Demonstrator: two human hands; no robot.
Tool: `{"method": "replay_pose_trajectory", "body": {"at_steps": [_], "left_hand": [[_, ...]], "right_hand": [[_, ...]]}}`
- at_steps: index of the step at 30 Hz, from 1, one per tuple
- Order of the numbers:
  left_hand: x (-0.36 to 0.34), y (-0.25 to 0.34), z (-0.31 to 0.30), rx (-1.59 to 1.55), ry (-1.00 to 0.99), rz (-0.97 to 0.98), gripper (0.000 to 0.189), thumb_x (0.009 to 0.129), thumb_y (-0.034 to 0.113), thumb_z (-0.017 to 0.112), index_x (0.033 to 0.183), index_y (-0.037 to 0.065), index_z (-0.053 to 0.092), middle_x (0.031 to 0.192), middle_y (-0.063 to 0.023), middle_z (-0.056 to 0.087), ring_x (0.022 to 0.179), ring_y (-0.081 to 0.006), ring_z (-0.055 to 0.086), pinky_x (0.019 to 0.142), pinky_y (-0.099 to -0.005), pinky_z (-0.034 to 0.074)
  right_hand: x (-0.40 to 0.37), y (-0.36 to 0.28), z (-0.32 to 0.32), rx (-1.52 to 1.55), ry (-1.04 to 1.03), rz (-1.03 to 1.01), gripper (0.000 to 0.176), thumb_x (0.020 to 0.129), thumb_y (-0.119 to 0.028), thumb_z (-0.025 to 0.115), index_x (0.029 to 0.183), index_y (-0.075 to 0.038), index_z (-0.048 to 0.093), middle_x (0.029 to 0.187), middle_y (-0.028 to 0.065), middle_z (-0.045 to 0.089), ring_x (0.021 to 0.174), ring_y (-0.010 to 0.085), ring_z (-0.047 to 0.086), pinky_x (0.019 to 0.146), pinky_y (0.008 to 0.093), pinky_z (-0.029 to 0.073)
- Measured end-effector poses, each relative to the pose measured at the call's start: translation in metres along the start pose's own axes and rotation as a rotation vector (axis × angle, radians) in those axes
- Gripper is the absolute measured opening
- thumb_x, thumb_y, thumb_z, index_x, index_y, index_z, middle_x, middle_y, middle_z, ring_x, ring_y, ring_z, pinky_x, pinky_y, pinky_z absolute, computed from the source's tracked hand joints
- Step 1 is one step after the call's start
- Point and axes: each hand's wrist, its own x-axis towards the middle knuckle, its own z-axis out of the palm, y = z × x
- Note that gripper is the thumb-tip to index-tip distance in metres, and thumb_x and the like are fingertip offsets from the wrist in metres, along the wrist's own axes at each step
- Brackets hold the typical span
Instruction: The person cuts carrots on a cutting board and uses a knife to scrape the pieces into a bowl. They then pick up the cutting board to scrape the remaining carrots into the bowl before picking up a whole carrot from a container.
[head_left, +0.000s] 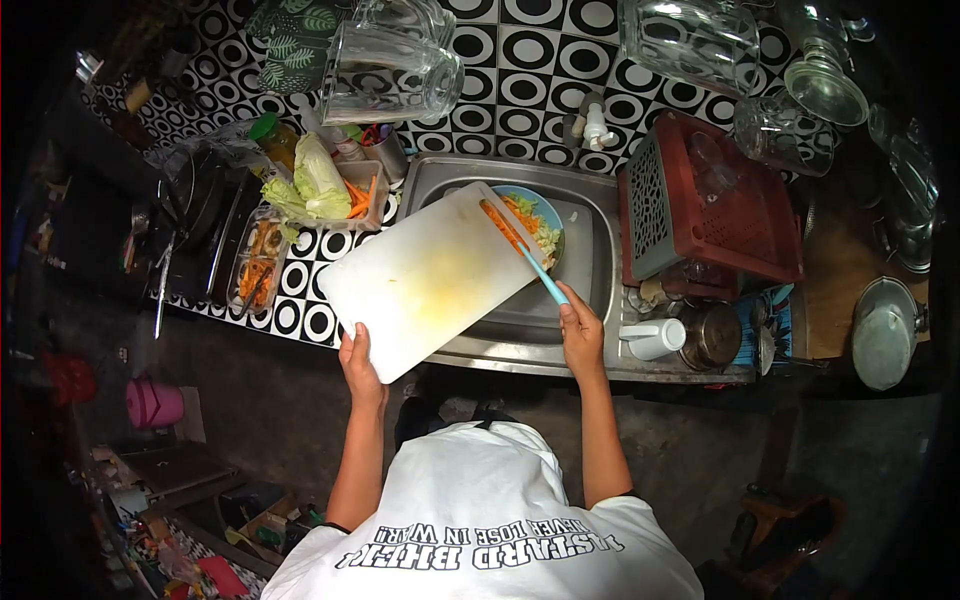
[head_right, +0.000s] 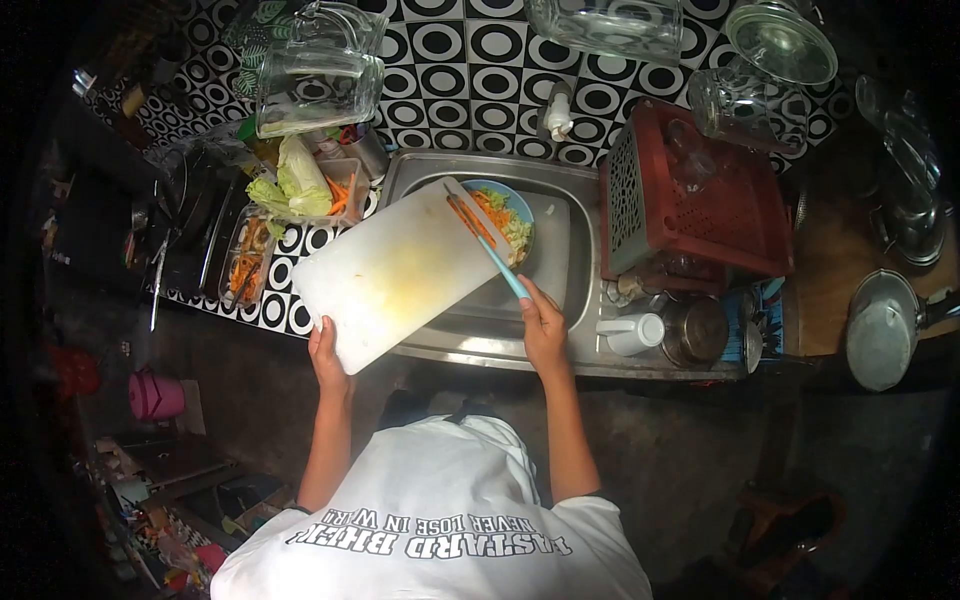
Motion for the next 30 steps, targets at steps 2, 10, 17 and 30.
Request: {"method": "replay_pose_trajectory", "body": {"at_steps": [2,10,17,30], "left_hand": [[0.0,0.0,0.001,-0.003,-0.007,0.0,0.048,0.1,0.03,0.053,0.133,-0.004,0.048,0.123,-0.0125,0.061,0.109,-0.0203,0.06,0.093,-0.0323,0.047],[0.002,0.006,-0.007,-0.02,-0.033,0.008,0.048,0.1,0.031,0.053,0.134,-0.004,0.048,0.123,-0.013,0.061,0.108,-0.0206,0.061,0.093,-0.033,0.048],[0.013,0.012,-0.023,-0.035,-0.045,-0.03,0.046,0.1,0.029,0.053,0.131,-0.004,0.049,0.121,-0.0138,0.062,0.106,-0.0216,0.063,0.092,-0.0333,0.049],[0.02,0.009,-0.031,-0.063,-0.014,-0.035,0.046,0.098,0.029,0.057,0.13,-0.004,0.05,0.119,-0.0138,0.063,0.104,-0.0215,0.064,0.091,-0.0328,0.05]], "right_hand": [[0.001,0.004,-0.001,-0.105,0.008,-0.12,0.041,0.102,-0.028,0.052,0.134,-0.004,0.057,0.074,-0.0029,0.047,0.062,0.0041,0.04,0.053,0.0188,0.033],[0.016,0.009,-0.017,0.181,0.043,0.185,0.045,0.104,-0.036,0.045,0.121,0.002,0.06,0.062,0.0002,0.052,0.05,0.0049,0.044,0.046,0.0188,0.037],[0.043,0.005,-0.044,0.228,0.036,0.372,0.038,0.103,-0.037,0.046,0.098,-0.002,0.06,0.058,0.0016,0.051,0.044,0.0082,0.046,0.041,0.0225,0.036],[0.044,0.008,-0.05,0.126,-0.04,0.104,0.032,0.098,-0.018,0.057,0.127,-0.004,0.06,0.086,0.0028,0.061,0.067,0.0065,0.055,0.058,0.0195,0.042]]}}
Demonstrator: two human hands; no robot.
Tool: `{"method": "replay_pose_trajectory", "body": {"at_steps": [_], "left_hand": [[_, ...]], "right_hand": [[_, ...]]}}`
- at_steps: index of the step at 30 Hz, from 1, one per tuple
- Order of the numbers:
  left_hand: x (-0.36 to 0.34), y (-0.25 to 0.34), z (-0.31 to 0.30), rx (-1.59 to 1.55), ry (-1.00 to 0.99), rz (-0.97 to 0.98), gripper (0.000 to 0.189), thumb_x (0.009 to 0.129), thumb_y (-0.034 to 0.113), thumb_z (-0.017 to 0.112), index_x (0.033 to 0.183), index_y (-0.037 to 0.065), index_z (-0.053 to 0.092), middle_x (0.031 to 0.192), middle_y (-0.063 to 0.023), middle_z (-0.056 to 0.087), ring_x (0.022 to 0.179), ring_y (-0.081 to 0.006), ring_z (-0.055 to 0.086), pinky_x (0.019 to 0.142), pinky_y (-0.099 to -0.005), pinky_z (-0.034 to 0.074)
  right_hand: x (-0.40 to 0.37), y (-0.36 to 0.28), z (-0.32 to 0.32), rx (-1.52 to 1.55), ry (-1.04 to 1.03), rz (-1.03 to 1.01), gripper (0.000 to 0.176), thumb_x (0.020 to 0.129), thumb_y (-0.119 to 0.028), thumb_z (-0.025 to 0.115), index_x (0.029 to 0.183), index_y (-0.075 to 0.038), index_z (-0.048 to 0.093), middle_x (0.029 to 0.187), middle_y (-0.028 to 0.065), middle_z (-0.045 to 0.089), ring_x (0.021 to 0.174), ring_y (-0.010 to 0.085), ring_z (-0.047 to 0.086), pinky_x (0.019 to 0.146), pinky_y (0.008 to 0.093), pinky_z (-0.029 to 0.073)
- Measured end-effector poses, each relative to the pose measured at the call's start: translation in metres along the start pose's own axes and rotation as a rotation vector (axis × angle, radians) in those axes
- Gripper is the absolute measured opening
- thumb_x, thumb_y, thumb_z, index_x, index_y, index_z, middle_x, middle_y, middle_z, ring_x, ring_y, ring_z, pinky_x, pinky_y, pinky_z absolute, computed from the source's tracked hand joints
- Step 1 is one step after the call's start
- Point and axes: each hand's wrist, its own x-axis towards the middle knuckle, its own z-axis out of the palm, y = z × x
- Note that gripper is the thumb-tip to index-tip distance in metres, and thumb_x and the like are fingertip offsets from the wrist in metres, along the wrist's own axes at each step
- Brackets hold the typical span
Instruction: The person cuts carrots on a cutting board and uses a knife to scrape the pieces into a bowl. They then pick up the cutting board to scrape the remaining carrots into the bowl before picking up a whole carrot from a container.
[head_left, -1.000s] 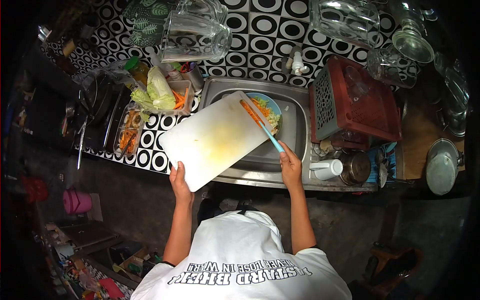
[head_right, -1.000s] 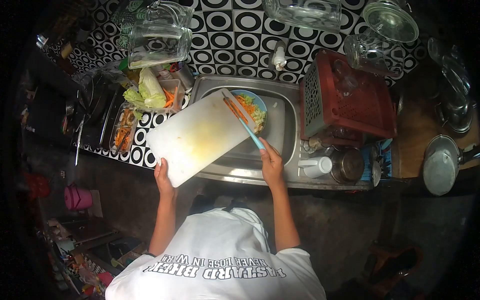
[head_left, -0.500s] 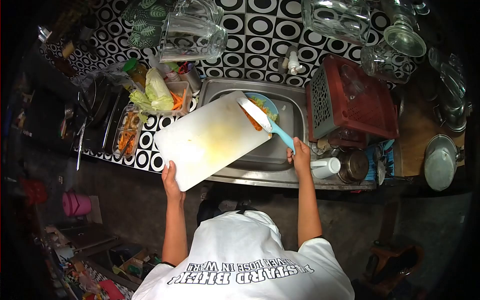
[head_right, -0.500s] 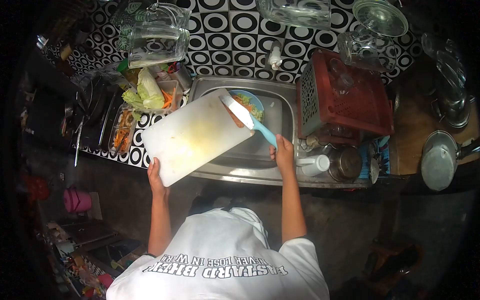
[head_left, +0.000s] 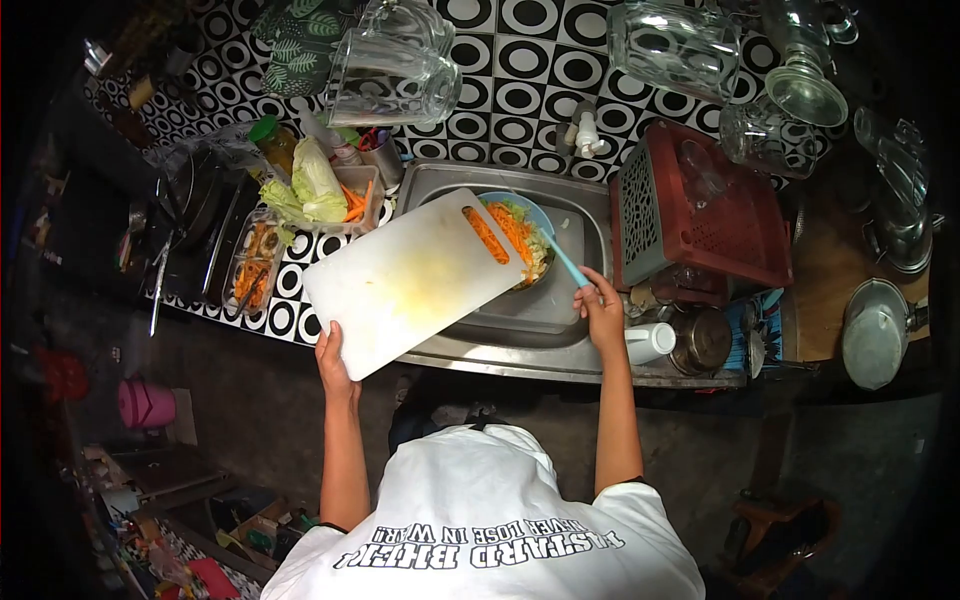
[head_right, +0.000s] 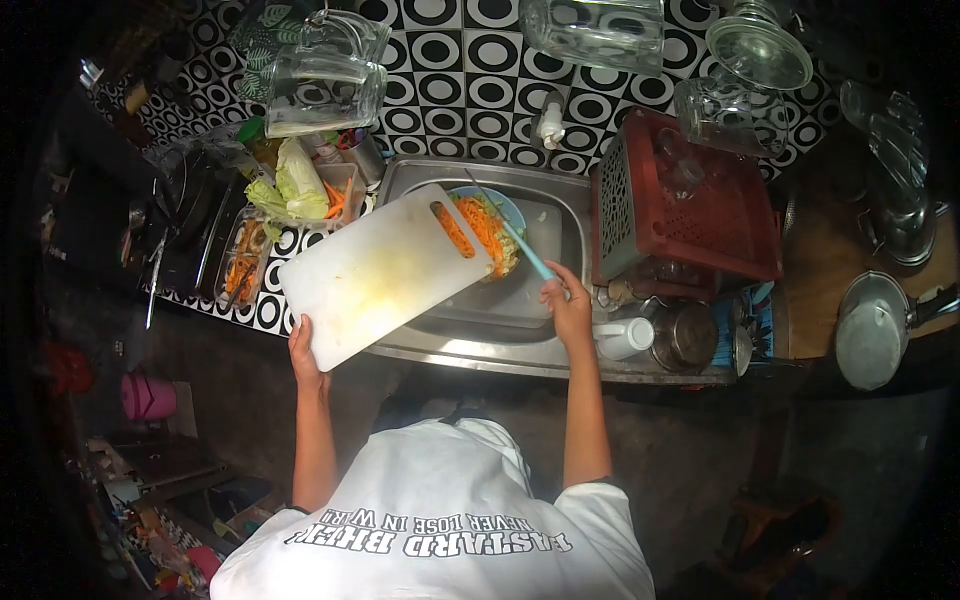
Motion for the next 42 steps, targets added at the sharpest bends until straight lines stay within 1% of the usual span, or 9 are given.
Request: {"method": "replay_pose_trajectory", "body": {"at_steps": [5,9,12,19,22,27,32,38,42], "left_hand": [[-0.001,0.002,-0.002,-0.011,0.018,0.0,0.047,0.098,0.028,0.057,0.13,-0.005,0.05,0.119,-0.0144,0.062,0.104,-0.0221,0.064,0.091,-0.0331,0.05],[0.0,0.003,-0.009,0.005,0.028,-0.002,0.046,0.098,0.028,0.056,0.13,-0.005,0.051,0.12,-0.0145,0.062,0.105,-0.0224,0.064,0.091,-0.0334,0.05],[0.001,0.01,-0.023,0.04,0.078,-0.008,0.05,0.098,0.031,0.057,0.13,-0.006,0.051,0.119,-0.0153,0.063,0.104,-0.022,0.063,0.091,-0.0318,0.049],[0.008,0.046,-0.066,-0.016,0.133,-0.028,0.043,0.099,0.029,0.055,0.126,-0.004,0.053,0.112,-0.0135,0.065,0.096,-0.0211,0.066,0.084,-0.0321,0.053],[0.02,0.055,-0.086,0.011,0.058,-0.031,0.043,0.099,0.03,0.055,0.126,-0.004,0.053,0.112,-0.0133,0.065,0.097,-0.0202,0.066,0.084,-0.0312,0.053],[0.051,0.064,-0.121,0.039,0.007,-0.003,0.046,0.099,0.03,0.055,0.129,-0.005,0.052,0.116,-0.0127,0.064,0.102,-0.0189,0.063,0.088,-0.0304,0.05],[0.077,0.086,-0.161,0.134,-0.002,0.069,0.047,0.099,0.03,0.053,0.131,-0.005,0.05,0.119,-0.0133,0.063,0.105,-0.0185,0.062,0.091,-0.0296,0.048],[0.116,0.111,-0.218,0.127,-0.082,-0.004,0.046,0.1,0.03,0.052,0.131,-0.005,0.051,0.118,-0.0124,0.063,0.103,-0.0184,0.063,0.089,-0.0294,0.049],[0.138,0.122,-0.235,0.148,-0.147,-0.038,0.044,0.1,0.029,0.052,0.129,-0.004,0.053,0.117,-0.0121,0.064,0.101,-0.0176,0.063,0.088,-0.0292,0.049]], "right_hand": [[-0.016,-0.026,0.014,-0.451,0.043,-0.229,0.033,0.088,-0.007,0.064,0.121,-0.002,0.06,0.104,0.0092,0.06,0.094,0.0208,0.057,0.084,0.0294,0.045],[-0.021,-0.02,0.018,-0.442,0.069,-0.19,0.033,0.089,-0.009,0.064,0.121,-0.003,0.06,0.102,0.009,0.059,0.093,0.0212,0.057,0.083,0.0297,0.045],[-0.023,-0.01,0.017,-0.372,0.129,-0.142,0.031,0.093,-0.012,0.062,0.122,-0.003,0.06,0.097,0.0076,0.059,0.087,0.0174,0.057,0.078,0.0278,0.046],[-0.06,-0.007,0.051,0.59,-0.06,0.24,0.034,0.095,-0.013,0.055,0.127,-0.001,0.05,0.085,0.0064,0.057,0.073,0.0154,0.055,0.064,0.0249,0.042],[-0.072,-0.012,0.087,0.672,-0.394,0.303,0.036,0.088,-0.017,0.055,0.119,0.0,0.05,0.082,0.0085,0.054,0.071,0.0178,0.053,0.064,0.0261,0.041],[-0.093,-0.015,0.184,0.569,-0.357,0.29,0.03,0.083,-0.019,0.053,0.108,-0.002,0.051,0.074,0.005,0.046,0.062,0.013,0.043,0.057,0.0252,0.036],[-0.128,0.001,0.266,-0.39,-0.17,0.174,0.022,0.088,-0.009,0.052,0.109,-0.004,0.055,0.08,0.008,0.057,0.074,0.0166,0.056,0.069,0.0302,0.045],[-0.154,0.066,0.309,-0.049,0.3,0.441,0.021,0.091,-0.008,0.05,0.11,-0.004,0.057,0.076,0.0005,0.054,0.059,0.0073,0.048,0.051,0.0243,0.039],[-0.164,0.033,0.356,-0.005,0.373,0.23,0.023,0.091,-0.005,0.043,0.108,-0.005,0.058,0.07,-0.006,0.043,0.058,0.0028,0.035,0.051,0.0205,0.028]]}}
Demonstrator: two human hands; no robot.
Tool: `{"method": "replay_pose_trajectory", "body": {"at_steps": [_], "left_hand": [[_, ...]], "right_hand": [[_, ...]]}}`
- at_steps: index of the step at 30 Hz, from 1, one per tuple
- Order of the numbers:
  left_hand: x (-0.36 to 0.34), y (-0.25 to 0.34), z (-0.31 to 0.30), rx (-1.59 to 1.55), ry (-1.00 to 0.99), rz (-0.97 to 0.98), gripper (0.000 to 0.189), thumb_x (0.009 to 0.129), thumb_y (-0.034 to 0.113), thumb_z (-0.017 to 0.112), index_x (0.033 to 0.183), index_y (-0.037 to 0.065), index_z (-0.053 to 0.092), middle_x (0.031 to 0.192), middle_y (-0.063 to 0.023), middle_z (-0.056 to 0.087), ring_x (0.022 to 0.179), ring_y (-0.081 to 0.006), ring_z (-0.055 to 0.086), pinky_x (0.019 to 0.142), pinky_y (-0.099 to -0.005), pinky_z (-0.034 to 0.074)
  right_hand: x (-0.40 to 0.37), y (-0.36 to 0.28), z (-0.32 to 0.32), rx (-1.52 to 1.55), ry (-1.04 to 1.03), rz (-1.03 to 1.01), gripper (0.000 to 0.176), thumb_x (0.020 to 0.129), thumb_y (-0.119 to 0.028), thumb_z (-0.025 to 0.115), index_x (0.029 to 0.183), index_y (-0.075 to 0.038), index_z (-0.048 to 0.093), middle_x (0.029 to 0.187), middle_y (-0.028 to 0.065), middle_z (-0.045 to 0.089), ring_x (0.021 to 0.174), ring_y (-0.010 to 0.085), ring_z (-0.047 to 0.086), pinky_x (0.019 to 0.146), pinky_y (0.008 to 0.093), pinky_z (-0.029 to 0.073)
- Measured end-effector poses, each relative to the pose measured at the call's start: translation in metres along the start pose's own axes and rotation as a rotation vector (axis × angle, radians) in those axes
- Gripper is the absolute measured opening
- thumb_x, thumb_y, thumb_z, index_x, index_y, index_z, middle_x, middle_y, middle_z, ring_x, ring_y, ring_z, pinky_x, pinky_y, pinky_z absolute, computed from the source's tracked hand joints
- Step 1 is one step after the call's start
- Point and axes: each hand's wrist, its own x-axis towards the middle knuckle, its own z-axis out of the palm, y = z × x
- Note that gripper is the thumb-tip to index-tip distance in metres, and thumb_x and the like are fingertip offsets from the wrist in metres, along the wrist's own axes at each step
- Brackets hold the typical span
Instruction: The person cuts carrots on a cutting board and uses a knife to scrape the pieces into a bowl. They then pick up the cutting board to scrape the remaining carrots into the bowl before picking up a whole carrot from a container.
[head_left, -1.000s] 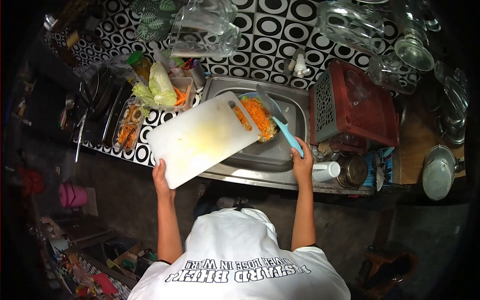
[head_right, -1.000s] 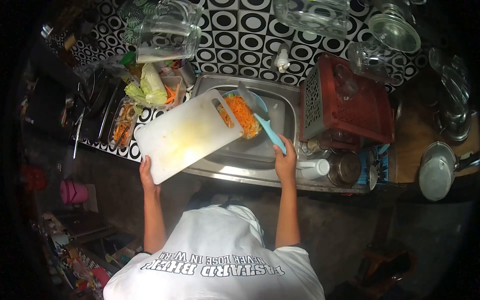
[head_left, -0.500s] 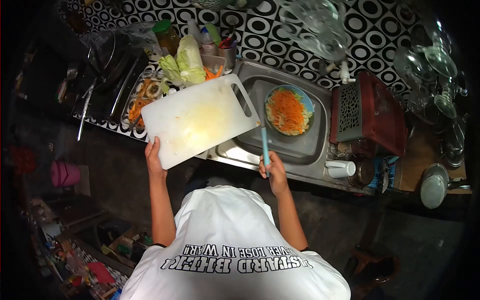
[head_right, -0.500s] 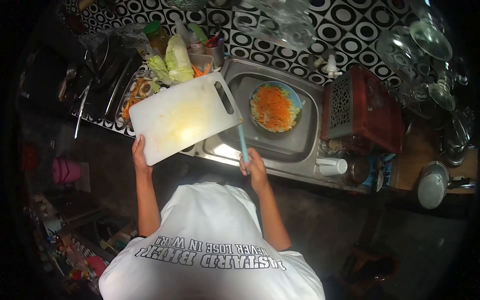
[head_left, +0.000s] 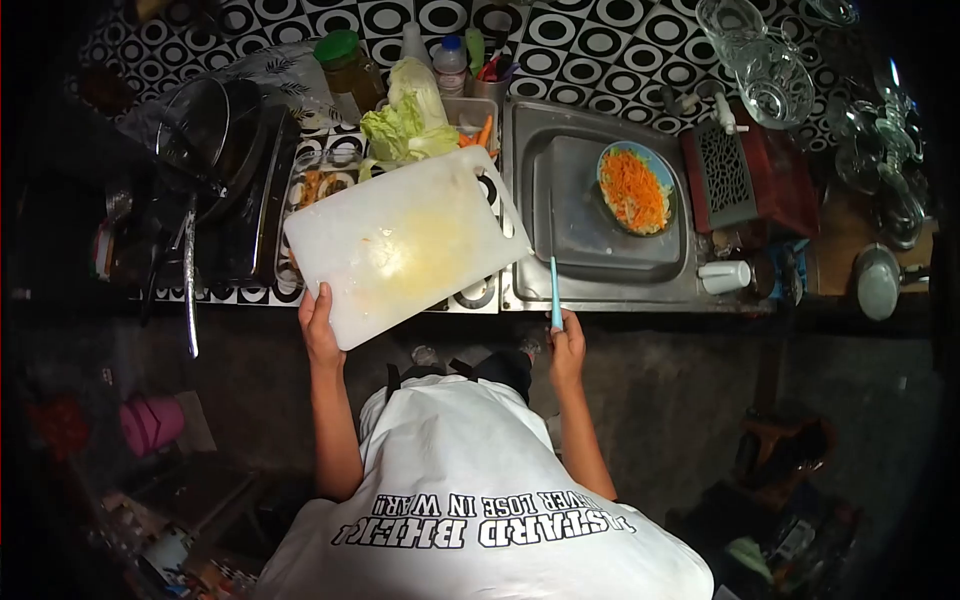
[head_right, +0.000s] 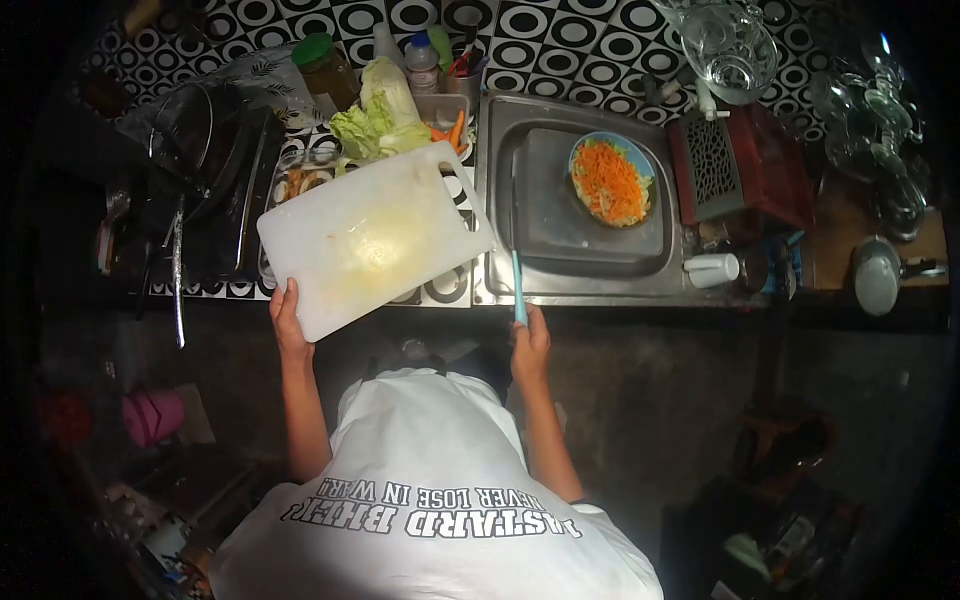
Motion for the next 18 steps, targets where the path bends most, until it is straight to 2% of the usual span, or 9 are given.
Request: {"method": "replay_pose_trajectory", "body": {"at_steps": [1,4,6,8,9,12,14,15,18], "left_hand": [[0.005,-0.002,-0.004,0.003,-0.038,-0.012,0.043,0.1,0.028,0.052,0.128,-0.004,0.054,0.116,-0.0113,0.064,0.1,-0.0169,0.063,0.087,-0.0288,0.049],[0.014,-0.006,-0.005,0.01,-0.134,-0.017,0.038,0.1,0.025,0.053,0.126,-0.003,0.056,0.114,-0.0076,0.064,0.1,-0.0134,0.06,0.088,-0.0273,0.047],[0.011,-0.004,0.005,0.055,-0.176,-0.007,0.037,0.1,0.025,0.053,0.125,-0.003,0.056,0.115,-0.0075,0.063,0.101,-0.0126,0.059,0.09,-0.0271,0.045],[0.006,-0.002,0.013,0.095,-0.209,-0.008,0.035,0.102,0.025,0.052,0.122,-0.003,0.057,0.114,-0.0065,0.064,0.102,-0.0109,0.056,0.091,-0.0262,0.044],[0.004,-0.006,0.013,0.089,-0.221,-0.015,0.034,0.102,0.025,0.052,0.121,-0.003,0.057,0.113,-0.0064,0.064,0.101,-0.0107,0.056,0.09,-0.026,0.044],[0.001,-0.007,0.011,0.089,-0.256,-0.009,0.034,0.102,0.025,0.052,0.12,-0.003,0.057,0.112,-0.0064,0.064,0.1,-0.0101,0.056,0.089,-0.0257,0.044],[0.002,-0.003,0.006,0.099,-0.28,-0.001,0.034,0.102,0.025,0.052,0.12,-0.003,0.057,0.112,-0.0064,0.064,0.1,-0.0098,0.056,0.089,-0.0256,0.044],[0.004,0.0,0.002,0.115,-0.295,-0.005,0.034,0.102,0.025,0.051,0.12,-0.003,0.057,0.112,-0.0066,0.064,0.1,-0.0099,0.056,0.089,-0.0257,0.043],[0.011,0.006,-0.01,0.116,-0.3,-0.014,0.035,0.103,0.026,0.05,0.12,-0.004,0.057,0.113,-0.0069,0.064,0.101,-0.0104,0.056,0.09,-0.0259,0.043]], "right_hand": [[-0.009,-0.004,0.008,0.001,0.013,0.001,0.023,0.091,-0.005,0.043,0.108,-0.005,0.058,0.07,-0.006,0.043,0.058,0.0028,0.035,0.051,0.0205,0.028],[-0.032,-0.01,0.036,-0.186,-0.185,-0.15,0.026,0.088,-0.003,0.047,0.112,-0.003,0.057,0.073,-0.0044,0.046,0.06,0.0044,0.038,0.056,0.0211,0.035],[-0.05,-0.024,0.057,-0.36,-0.29,-0.189,0.03,0.087,-0.006,0.052,0.116,0.0,0.056,0.073,0.0112,0.056,0.064,0.0205,0.054,0.061,0.0339,0.044],[-0.062,-0.028,0.078,-0.386,-0.377,-0.356,0.03,0.086,-0.007,0.053,0.115,-0.001,0.056,0.077,0.0178,0.06,0.069,0.031,0.06,0.065,0.0392,0.047],[-0.067,-0.033,0.083,-0.432,-0.444,-0.271,0.03,0.086,-0.008,0.054,0.115,-0.002,0.056,0.081,0.0207,0.061,0.074,0.0376,0.062,0.068,0.0418,0.048],[-0.071,-0.011,0.087,-0.45,-0.376,-0.261,0.028,0.088,-0.009,0.054,0.115,-0.003,0.055,0.081,0.0197,0.062,0.072,0.0352,0.062,0.067,0.0399,0.048],[-0.065,0.008,0.073,-0.46,-0.204,-0.082,0.026,0.089,-0.01,0.053,0.114,-0.003,0.056,0.077,0.0179,0.059,0.067,0.0286,0.059,0.063,0.0383,0.046],[-0.058,0.035,0.064,-0.461,-0.03,-0.155,0.024,0.091,-0.01,0.052,0.113,-0.003,0.057,0.073,0.0142,0.056,0.064,0.0217,0.053,0.06,0.0375,0.043],[-0.039,0.068,0.026,-0.377,0.23,-0.031,0.021,0.094,-0.008,0.047,0.109,-0.001,0.059,0.073,0.0065,0.054,0.064,0.0145,0.048,0.06,0.0323,0.043]]}}
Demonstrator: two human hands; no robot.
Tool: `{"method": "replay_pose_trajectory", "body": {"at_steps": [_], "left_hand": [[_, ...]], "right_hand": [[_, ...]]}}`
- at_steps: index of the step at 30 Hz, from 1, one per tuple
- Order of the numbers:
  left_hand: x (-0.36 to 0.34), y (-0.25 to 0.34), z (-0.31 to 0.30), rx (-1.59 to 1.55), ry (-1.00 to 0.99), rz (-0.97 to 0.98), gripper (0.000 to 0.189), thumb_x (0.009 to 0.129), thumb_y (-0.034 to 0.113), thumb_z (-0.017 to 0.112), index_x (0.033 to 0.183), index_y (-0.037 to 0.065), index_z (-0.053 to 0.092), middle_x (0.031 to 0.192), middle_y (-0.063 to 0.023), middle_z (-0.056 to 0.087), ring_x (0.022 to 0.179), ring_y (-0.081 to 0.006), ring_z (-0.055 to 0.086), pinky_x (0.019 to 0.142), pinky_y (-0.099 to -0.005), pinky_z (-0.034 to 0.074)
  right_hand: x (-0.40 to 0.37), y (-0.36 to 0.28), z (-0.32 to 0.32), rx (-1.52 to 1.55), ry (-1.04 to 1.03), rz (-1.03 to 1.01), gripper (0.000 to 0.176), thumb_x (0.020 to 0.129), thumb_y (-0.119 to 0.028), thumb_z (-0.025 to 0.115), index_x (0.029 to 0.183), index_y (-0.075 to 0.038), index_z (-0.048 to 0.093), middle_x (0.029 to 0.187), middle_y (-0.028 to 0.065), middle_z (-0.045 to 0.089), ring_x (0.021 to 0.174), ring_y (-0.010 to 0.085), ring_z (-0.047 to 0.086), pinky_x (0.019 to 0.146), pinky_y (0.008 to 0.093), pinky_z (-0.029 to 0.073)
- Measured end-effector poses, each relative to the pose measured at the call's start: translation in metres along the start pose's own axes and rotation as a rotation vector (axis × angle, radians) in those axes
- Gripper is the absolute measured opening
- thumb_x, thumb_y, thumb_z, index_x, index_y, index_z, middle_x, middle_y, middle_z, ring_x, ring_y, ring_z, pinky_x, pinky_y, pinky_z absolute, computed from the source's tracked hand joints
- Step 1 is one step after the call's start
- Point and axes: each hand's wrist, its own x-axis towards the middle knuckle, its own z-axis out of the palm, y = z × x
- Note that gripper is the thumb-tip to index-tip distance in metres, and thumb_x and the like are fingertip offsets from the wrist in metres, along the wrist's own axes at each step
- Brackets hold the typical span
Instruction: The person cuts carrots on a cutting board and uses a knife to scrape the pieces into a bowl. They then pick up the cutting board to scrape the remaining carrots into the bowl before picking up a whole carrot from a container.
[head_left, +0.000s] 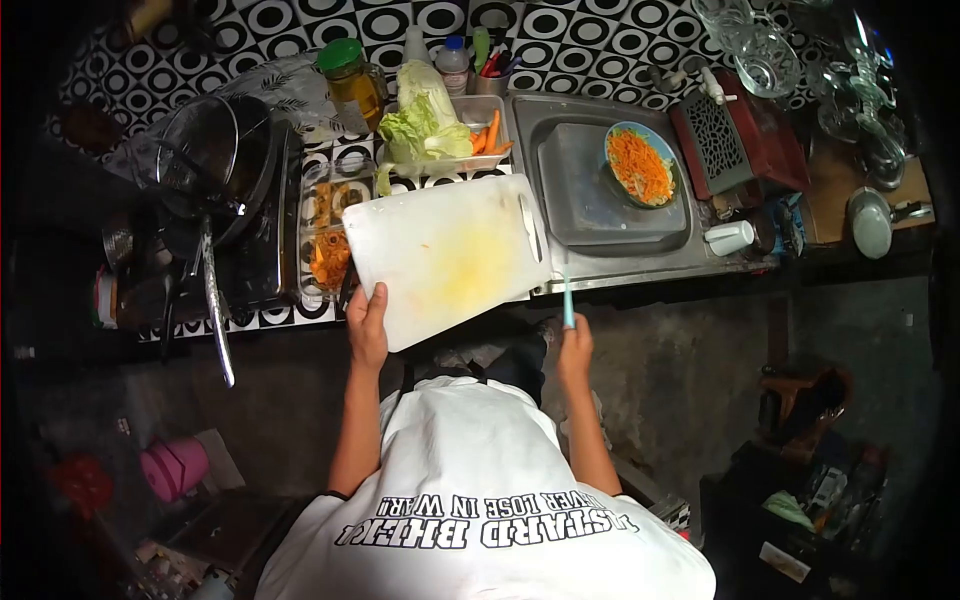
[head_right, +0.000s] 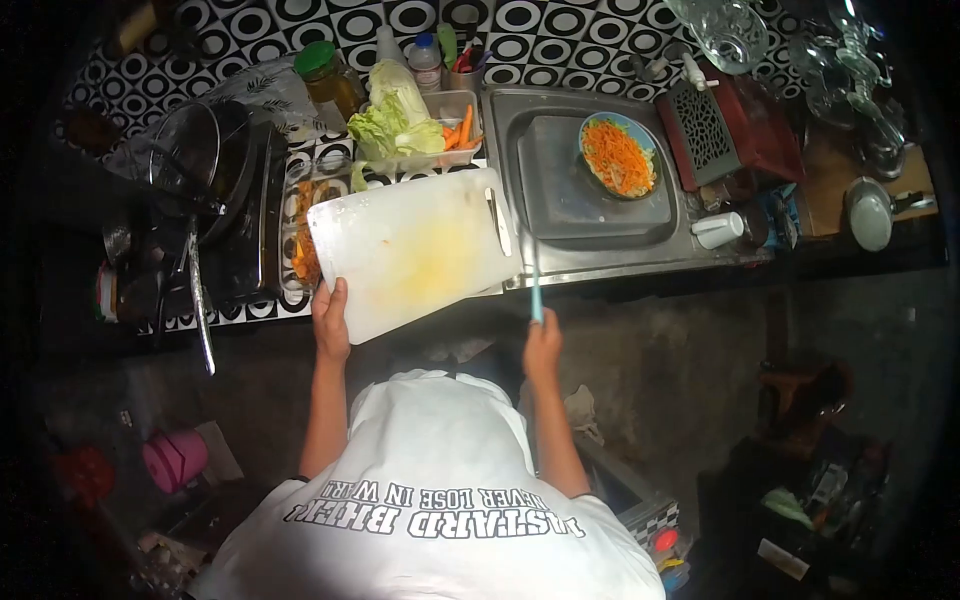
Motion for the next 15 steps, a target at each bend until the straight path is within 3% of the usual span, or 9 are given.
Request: {"method": "replay_pose_trajectory", "body": {"at_steps": [2,5,6,8,11,15], "left_hand": [[0.007,-0.008,-0.02,-0.039,-0.018,-0.041,0.04,0.102,0.028,0.05,0.128,-0.003,0.054,0.12,-0.0094,0.063,0.107,-0.015,0.059,0.094,-0.0284,0.045],[0.014,-0.002,-0.016,-0.067,0.006,-0.039,0.039,0.102,0.029,0.051,0.124,-0.003,0.056,0.116,-0.0081,0.063,0.105,-0.0136,0.058,0.092,-0.0276,0.043],[0.018,-0.005,-0.018,-0.093,0.006,-0.081,0.04,0.101,0.029,0.052,0.124,-0.003,0.056,0.116,-0.0086,0.063,0.105,-0.0149,0.058,0.093,-0.0287,0.044],[0.028,-0.013,-0.023,-0.117,0.006,-0.124,0.041,0.101,0.03,0.052,0.125,-0.003,0.056,0.116,-0.0092,0.063,0.106,-0.0162,0.059,0.093,-0.0297,0.045],[0.05,-0.04,-0.035,-0.325,0.036,-0.364,0.043,0.1,0.028,0.053,0.129,-0.003,0.053,0.121,-0.0113,0.062,0.108,-0.0205,0.06,0.094,-0.0318,0.047],[0.054,-0.044,-0.031,-0.178,0.031,-0.344,0.042,0.099,0.026,0.055,0.13,-0.003,0.052,0.121,-0.0105,0.062,0.108,-0.0196,0.06,0.094,-0.0317,0.047]], "right_hand": [[0.002,-0.031,-0.016,0.291,0.014,0.068,0.022,0.094,-0.009,0.044,0.108,-0.002,0.06,0.073,0.0039,0.053,0.064,0.0095,0.047,0.058,0.0254,0.042],[0.0,-0.056,-0.01,0.402,-0.073,0.018,0.024,0.095,-0.012,0.041,0.105,-0.001,0.059,0.071,0.0016,0.049,0.059,0.0067,0.042,0.054,0.0209,0.037],[0.001,-0.06,-0.008,0.4,-0.068,0.022,0.024,0.095,-0.012,0.041,0.105,-0.001,0.059,0.071,0.0016,0.049,0.059,0.0067,0.042,0.054,0.0209,0.037],[0.004,-0.067,-0.001,0.688,-0.24,0.058,0.028,0.096,-0.019,0.038,0.103,0.0,0.057,0.069,0.0005,0.043,0.056,0.0073,0.038,0.05,0.0208,0.031],[0.005,-0.068,0.009,0.949,-0.215,0.182,0.03,0.098,-0.026,0.039,0.101,0.001,0.053,0.065,-0.0004,0.039,0.052,0.0084,0.034,0.048,0.0235,0.029],[0.008,-0.053,0.003,1.084,-0.198,0.246,0.033,0.099,-0.031,0.039,0.101,0.0,0.051,0.063,-0.0003,0.039,0.05,0.0099,0.035,0.048,0.0252,0.03]]}}
